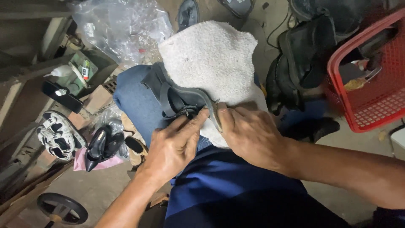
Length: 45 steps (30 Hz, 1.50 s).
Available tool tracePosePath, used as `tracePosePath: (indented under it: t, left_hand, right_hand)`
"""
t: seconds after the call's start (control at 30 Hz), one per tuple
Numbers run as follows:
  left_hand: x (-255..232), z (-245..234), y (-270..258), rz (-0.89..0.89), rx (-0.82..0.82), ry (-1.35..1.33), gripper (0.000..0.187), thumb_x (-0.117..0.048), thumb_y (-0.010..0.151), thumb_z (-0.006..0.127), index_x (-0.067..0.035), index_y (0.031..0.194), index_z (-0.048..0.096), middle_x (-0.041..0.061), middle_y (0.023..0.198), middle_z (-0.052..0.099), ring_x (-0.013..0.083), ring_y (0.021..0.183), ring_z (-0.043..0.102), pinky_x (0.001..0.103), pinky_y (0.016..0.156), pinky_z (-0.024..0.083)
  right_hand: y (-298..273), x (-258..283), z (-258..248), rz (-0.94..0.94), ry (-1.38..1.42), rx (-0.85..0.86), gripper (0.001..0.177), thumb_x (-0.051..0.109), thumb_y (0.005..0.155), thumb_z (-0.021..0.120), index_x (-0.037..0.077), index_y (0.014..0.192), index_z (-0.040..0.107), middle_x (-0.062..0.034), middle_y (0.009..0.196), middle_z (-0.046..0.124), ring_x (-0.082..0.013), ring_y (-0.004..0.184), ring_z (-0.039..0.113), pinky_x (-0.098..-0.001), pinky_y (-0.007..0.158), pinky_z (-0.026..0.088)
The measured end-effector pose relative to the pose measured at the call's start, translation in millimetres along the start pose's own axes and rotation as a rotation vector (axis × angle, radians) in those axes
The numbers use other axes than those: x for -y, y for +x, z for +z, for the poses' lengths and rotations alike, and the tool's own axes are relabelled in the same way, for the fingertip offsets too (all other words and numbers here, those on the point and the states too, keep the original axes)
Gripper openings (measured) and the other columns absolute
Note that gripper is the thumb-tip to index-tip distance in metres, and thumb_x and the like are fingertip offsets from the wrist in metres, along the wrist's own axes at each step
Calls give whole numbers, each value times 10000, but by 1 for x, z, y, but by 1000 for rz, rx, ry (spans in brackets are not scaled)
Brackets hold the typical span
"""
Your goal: The person is repairing a black leather shoe by hand. They use a metal tool to work on the sole and then use a needle and thread to stitch the shoe's upper part.
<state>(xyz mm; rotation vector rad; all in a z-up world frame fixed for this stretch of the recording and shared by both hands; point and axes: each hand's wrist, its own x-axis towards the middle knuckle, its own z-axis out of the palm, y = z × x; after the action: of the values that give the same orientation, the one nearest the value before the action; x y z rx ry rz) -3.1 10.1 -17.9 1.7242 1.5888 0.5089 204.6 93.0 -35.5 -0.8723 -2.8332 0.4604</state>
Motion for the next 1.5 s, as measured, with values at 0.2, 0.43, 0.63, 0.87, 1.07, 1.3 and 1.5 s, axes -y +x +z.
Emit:
tracePosePath:
  t: [0.2,0.43,0.63,0.87,1.07,1.3,1.5]
  left_hand:
    - [19,-19,-20,81,-52,-137,283,-67,1037,593,-16,1310,649,123,1219,755,223,1010,750,320,888,641]
    - [23,-31,-43,-17,-178,-201,170,-71,1047,568,20,1143,675,132,1021,691,228,795,634,326,714,534]
    - [48,7,-42,-30,-348,-298,163,7,983,646,-12,1105,753,217,961,757,452,937,738,553,845,567]
    - [51,-7,-30,-149,-166,-135,196,-79,1065,589,53,1157,700,153,1065,715,228,964,676,350,884,524]
    - [45,-17,-17,-99,-150,30,169,-2,1102,609,93,1215,692,195,1064,684,274,956,649,377,880,509]
    - [33,-21,-17,-143,-125,57,241,-38,1151,593,145,1285,676,252,1125,666,345,1042,634,445,925,500]
    - [3,-24,-6,-93,-106,100,203,31,1108,645,149,1267,689,256,1144,698,311,1043,680,390,963,518]
  right_hand:
    - [12,28,-19,29,82,2,176,264,1020,620,88,1034,618,24,706,612,-144,627,634,-319,550,501]
    - [21,68,-9,-47,-54,-197,197,100,1020,554,-5,1122,686,-70,995,716,-153,779,645,-267,713,544]
    - [17,64,15,62,-114,-345,155,128,909,643,45,1018,715,-89,760,677,-234,678,677,-304,588,530]
    - [-91,-36,59,487,410,-333,91,184,1007,679,102,1021,715,-58,921,727,-290,853,676,-411,781,524]
    - [-275,-135,218,1014,170,262,513,63,939,538,43,1451,515,-242,1413,566,-441,1276,507,-533,1036,445]
    - [-348,-190,230,1318,86,967,882,176,927,621,131,1642,107,-144,1734,-96,-429,1572,-3,-593,1215,260]
    - [-301,-150,161,1294,371,1315,238,80,1053,544,-6,1192,717,-184,1039,745,-302,871,742,-392,703,615]
